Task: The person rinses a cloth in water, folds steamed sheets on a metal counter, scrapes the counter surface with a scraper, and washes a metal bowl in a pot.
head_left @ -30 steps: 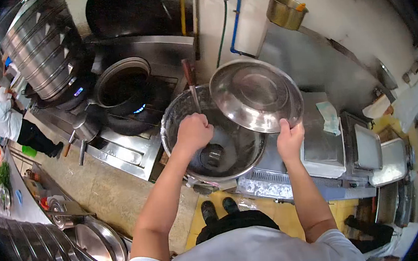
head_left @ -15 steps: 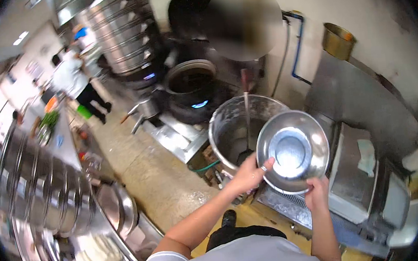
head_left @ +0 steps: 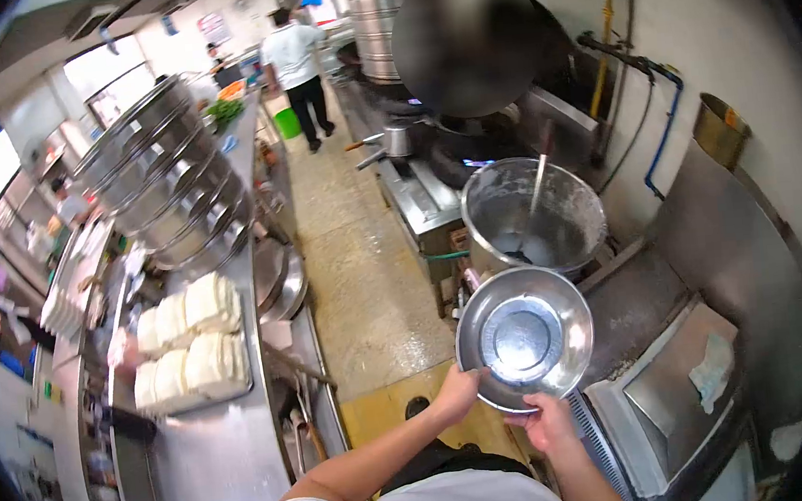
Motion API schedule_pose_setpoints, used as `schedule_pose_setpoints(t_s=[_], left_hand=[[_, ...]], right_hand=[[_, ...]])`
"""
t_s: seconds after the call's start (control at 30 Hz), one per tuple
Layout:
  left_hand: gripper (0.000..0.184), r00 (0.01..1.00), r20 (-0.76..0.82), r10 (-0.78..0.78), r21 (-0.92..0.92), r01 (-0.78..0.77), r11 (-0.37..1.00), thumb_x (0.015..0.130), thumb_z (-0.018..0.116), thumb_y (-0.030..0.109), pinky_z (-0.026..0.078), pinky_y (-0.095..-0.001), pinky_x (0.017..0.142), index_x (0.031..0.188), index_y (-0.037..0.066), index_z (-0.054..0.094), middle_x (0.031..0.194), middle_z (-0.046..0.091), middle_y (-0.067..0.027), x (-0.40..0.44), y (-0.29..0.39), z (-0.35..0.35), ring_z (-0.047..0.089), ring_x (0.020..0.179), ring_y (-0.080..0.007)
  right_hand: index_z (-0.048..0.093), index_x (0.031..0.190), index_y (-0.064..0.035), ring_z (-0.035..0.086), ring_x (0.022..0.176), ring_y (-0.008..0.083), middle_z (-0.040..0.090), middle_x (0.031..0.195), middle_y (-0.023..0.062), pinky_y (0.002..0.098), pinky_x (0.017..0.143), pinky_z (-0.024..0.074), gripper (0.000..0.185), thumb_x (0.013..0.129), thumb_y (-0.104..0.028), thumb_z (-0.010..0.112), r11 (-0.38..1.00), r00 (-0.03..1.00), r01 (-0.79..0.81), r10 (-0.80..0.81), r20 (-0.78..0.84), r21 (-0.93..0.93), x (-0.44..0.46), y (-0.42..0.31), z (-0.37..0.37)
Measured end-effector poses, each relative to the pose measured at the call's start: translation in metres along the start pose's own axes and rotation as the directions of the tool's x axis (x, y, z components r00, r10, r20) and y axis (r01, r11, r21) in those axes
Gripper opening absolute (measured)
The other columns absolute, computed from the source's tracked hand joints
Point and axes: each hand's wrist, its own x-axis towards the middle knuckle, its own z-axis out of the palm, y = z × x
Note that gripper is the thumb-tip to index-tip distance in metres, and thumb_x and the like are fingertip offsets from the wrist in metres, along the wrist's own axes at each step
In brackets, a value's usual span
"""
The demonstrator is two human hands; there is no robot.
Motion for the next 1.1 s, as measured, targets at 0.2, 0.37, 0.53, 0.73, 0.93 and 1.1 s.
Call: schedule_pose_setpoints(t_s=[0.2, 0.37, 0.53, 0.73, 0.93, 1.1], left_hand=[[0.031, 0.984, -0.158, -0.079, -0.014, 0.078, 0.997, 0.095, 0.060, 0.010, 0.053, -0.0388, 0.081, 0.121, -0.006, 0.063, 0.109, 0.070, -0.0151, -0.082, -0.021, -0.046, 0.065, 0.096, -0.0223], [0.030, 0.965, -0.264, 0.005, -0.117, -0.037, 0.992, 0.093, 0.064, 0.014, 0.048, -0.0336, 0.065, 0.119, 0.002, 0.066, 0.096, 0.069, -0.0090, -0.148, -0.052, -0.084, 0.061, 0.077, -0.0177], [0.026, 0.906, -0.423, 0.003, -0.148, -0.072, 0.986, 0.091, 0.066, 0.014, 0.047, -0.0331, 0.064, 0.114, 0.002, 0.067, 0.092, 0.069, -0.0082, -0.242, -0.065, -0.106, 0.061, 0.076, -0.0184], [0.038, 0.877, -0.480, -0.025, -0.252, -0.110, 0.962, 0.091, 0.065, 0.009, 0.057, -0.0415, 0.075, 0.126, -0.006, 0.058, 0.112, 0.067, -0.0196, -0.321, -0.142, -0.148, 0.068, 0.094, -0.0274], [0.037, 0.931, -0.364, -0.039, -0.273, -0.067, 0.960, 0.091, 0.065, 0.009, 0.056, -0.0409, 0.078, 0.124, -0.006, 0.059, 0.111, 0.067, -0.0182, -0.371, -0.198, -0.134, 0.067, 0.093, -0.0258], [0.031, 0.950, -0.309, -0.050, -0.219, -0.019, 0.976, 0.091, 0.064, 0.009, 0.055, -0.0404, 0.079, 0.118, -0.007, 0.063, 0.106, 0.069, -0.0175, -0.401, -0.204, -0.090, 0.068, 0.093, -0.0258]], right_hand=[[0.057, 0.120, 0.0082, 0.072, 0.088, 0.0364, 0.069, 0.108, 0.0231, 0.0473, 0.069, 0.0644, 0.034, 0.087, 0.000, 0.057, 0.974, 0.969, -0.206, 0.216, 0.119, -0.093, -0.019, 0.049, -0.014], [0.056, 0.119, 0.0082, 0.072, 0.086, 0.0364, 0.068, 0.108, 0.0229, 0.0481, 0.068, 0.0643, 0.034, 0.086, 0.001, 0.055, 0.951, 0.944, -0.185, 0.242, 0.223, -0.248, -0.066, 0.076, 0.011], [0.056, 0.119, 0.0072, 0.072, 0.086, 0.0374, 0.068, 0.107, 0.0225, 0.0506, 0.068, 0.0643, 0.034, 0.086, 0.002, 0.055, 0.907, 0.873, -0.250, 0.363, 0.327, -0.339, -0.105, 0.122, 0.010], [0.050, 0.125, 0.0118, 0.072, 0.088, 0.0382, 0.066, 0.111, 0.0244, 0.0503, 0.071, 0.0655, 0.038, 0.088, 0.003, 0.055, 0.883, 0.854, -0.268, 0.403, 0.328, -0.387, -0.190, 0.179, -0.004], [0.047, 0.128, 0.0112, 0.072, 0.086, 0.0403, 0.065, 0.110, 0.0253, 0.0528, 0.069, 0.0658, 0.042, 0.087, 0.005, 0.054, 0.892, 0.907, -0.295, 0.374, 0.191, -0.343, -0.262, 0.194, -0.061], [0.045, 0.129, 0.0110, 0.071, 0.087, 0.0429, 0.063, 0.111, 0.0261, 0.0546, 0.069, 0.0659, 0.044, 0.086, 0.006, 0.052, 0.927, 0.938, -0.243, 0.300, 0.175, -0.286, -0.301, 0.182, -0.105]])
